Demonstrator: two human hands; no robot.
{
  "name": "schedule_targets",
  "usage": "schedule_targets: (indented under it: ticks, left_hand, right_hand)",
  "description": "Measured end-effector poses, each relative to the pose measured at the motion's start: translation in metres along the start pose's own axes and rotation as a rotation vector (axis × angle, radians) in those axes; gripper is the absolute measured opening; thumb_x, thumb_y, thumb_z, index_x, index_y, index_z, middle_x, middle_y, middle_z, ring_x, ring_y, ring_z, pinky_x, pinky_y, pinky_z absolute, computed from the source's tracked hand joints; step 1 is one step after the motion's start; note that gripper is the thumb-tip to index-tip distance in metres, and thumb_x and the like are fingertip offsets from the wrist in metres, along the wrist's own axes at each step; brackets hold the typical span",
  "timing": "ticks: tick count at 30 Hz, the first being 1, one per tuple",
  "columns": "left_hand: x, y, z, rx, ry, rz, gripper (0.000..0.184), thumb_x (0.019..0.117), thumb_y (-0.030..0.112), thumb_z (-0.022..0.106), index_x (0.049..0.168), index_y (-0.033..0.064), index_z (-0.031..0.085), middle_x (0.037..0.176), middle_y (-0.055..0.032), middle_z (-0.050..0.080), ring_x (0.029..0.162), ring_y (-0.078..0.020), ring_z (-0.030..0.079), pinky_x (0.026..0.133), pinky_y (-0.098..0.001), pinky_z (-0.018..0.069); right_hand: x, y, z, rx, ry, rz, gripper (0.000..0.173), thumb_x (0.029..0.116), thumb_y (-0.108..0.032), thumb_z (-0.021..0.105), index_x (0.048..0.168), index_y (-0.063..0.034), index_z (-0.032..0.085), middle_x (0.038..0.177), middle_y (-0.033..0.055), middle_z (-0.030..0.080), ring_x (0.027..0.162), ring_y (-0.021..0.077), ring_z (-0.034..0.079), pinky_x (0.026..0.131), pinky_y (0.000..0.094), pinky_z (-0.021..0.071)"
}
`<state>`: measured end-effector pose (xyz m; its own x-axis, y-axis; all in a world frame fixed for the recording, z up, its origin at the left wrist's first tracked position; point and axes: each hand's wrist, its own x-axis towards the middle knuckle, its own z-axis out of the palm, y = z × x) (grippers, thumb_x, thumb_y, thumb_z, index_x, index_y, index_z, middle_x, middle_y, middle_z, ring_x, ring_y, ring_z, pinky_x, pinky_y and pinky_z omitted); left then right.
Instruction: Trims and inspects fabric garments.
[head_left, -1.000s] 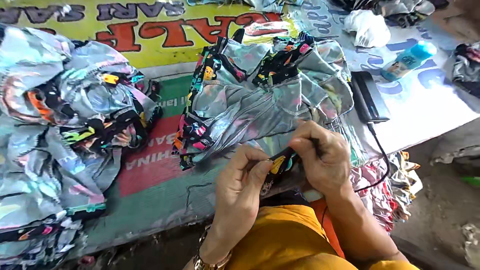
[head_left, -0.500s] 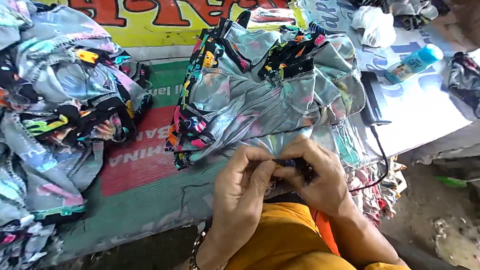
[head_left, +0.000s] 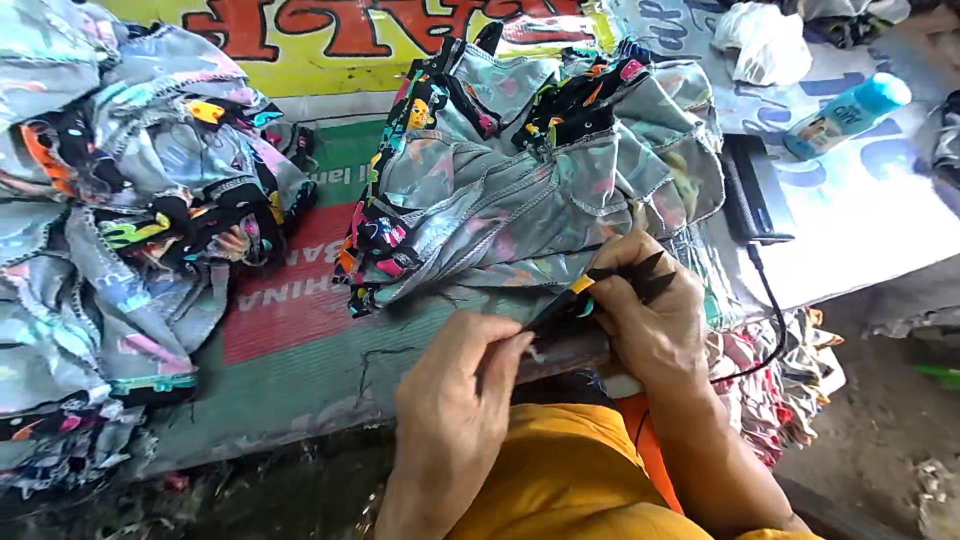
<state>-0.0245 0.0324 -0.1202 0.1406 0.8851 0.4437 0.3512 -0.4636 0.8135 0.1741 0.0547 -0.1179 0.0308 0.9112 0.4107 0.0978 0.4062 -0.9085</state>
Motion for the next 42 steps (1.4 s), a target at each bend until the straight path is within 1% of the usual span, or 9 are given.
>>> schedule_targets:
  ticks: [9,13,17,21,27,29,33,39,42]
  left_hand:
    - [-0.028,0.000,-0.055,0.487,0.046,-0.026,0.039,0.1092,0.036,0.048,0.092,0.0044,0.063,0.072,-0.0035,0.062,0.063,-0.0009,0.057,0.059,-0.0153,0.0456]
    - [-0.011,0.002,-0.045,0.510,0.026,0.066,0.039,0.1054,0.043,0.055,0.107,0.0066,0.069,0.095,-0.0093,0.072,0.093,-0.0163,0.066,0.086,-0.0361,0.0498]
    - [0.007,0.006,0.005,0.374,-0.080,0.136,0.035,0.1009,0.038,0.063,0.119,0.0089,0.068,0.106,-0.0068,0.073,0.097,-0.0150,0.067,0.087,-0.0353,0.0511]
    - [0.022,0.009,0.021,0.069,-0.036,0.080,0.014,0.1012,0.017,0.062,0.103,0.0040,0.067,0.092,0.0005,0.071,0.087,0.0006,0.068,0.080,-0.0163,0.0572]
    - [0.030,0.018,0.018,-0.557,-0.007,-0.242,0.005,0.0999,0.009,0.062,0.098,0.0127,0.064,0.082,0.0045,0.067,0.073,-0.0034,0.065,0.071,-0.0213,0.0584]
    - [0.028,0.017,0.021,-0.715,0.003,-0.344,0.006,0.1004,0.009,0.061,0.096,0.0117,0.066,0.082,0.0004,0.068,0.073,-0.0066,0.068,0.072,-0.0249,0.0609]
    - [0.027,0.017,0.026,-0.807,0.024,-0.425,0.013,0.1051,0.011,0.053,0.097,0.0085,0.064,0.085,-0.0055,0.071,0.074,-0.0119,0.073,0.072,-0.0296,0.0640]
    - [0.027,0.014,0.027,-0.851,0.068,-0.418,0.017,0.1059,0.009,0.051,0.099,0.0110,0.066,0.085,-0.0014,0.069,0.076,-0.0074,0.071,0.073,-0.0249,0.0625]
    - [0.027,0.012,0.028,-0.866,0.074,-0.386,0.015,0.1048,0.009,0.053,0.102,0.0121,0.067,0.087,-0.0013,0.071,0.077,-0.0074,0.072,0.072,-0.0242,0.0627]
  right_hand:
    - [-0.001,-0.001,-0.001,0.019,-0.024,-0.021,0.003,0.0979,-0.008,0.064,0.101,-0.0067,0.062,0.078,-0.0045,0.059,0.057,-0.0026,0.050,0.051,0.0119,0.0456]
    - [-0.002,0.001,0.000,-0.019,-0.033,-0.068,0.003,0.0973,-0.007,0.064,0.098,-0.0044,0.062,0.079,-0.0031,0.059,0.061,-0.0025,0.053,0.054,0.0116,0.0480]
    - [-0.002,0.002,0.000,-0.084,-0.088,-0.147,0.006,0.0973,-0.008,0.066,0.096,-0.0021,0.064,0.087,0.0005,0.063,0.076,-0.0007,0.060,0.069,0.0133,0.0534]
    - [0.002,-0.003,-0.006,-0.152,-0.049,-0.199,0.010,0.0957,-0.007,0.068,0.103,-0.0019,0.064,0.099,0.0032,0.064,0.090,0.0042,0.063,0.079,0.0183,0.0564]
    - [-0.010,-0.008,-0.017,-0.354,-0.118,-0.430,0.041,0.0928,-0.043,0.076,0.111,-0.0087,0.061,0.094,0.0031,0.061,0.077,0.0032,0.058,0.065,0.0156,0.0495]
    - [-0.016,-0.005,-0.010,-0.554,-0.157,-0.517,0.035,0.0947,-0.038,0.074,0.115,-0.0117,0.065,0.093,0.0070,0.062,0.075,0.0113,0.060,0.061,0.0222,0.0486]
    - [-0.021,-0.001,-0.005,-0.715,-0.070,-0.689,0.012,0.0993,-0.017,0.068,0.099,-0.0054,0.070,0.081,0.0095,0.063,0.065,0.0177,0.057,0.056,0.0285,0.0450]
    - [-0.048,-0.025,0.001,-0.415,-0.249,-0.635,0.017,0.1051,-0.018,0.057,0.095,-0.0063,0.064,0.076,0.0074,0.064,0.065,0.0184,0.061,0.059,0.0303,0.0497]
    - [-0.061,-0.026,0.007,-0.328,-0.368,-0.631,0.019,0.1057,-0.020,0.055,0.094,-0.0062,0.062,0.067,0.0055,0.052,0.056,0.0187,0.049,0.053,0.0313,0.0410]
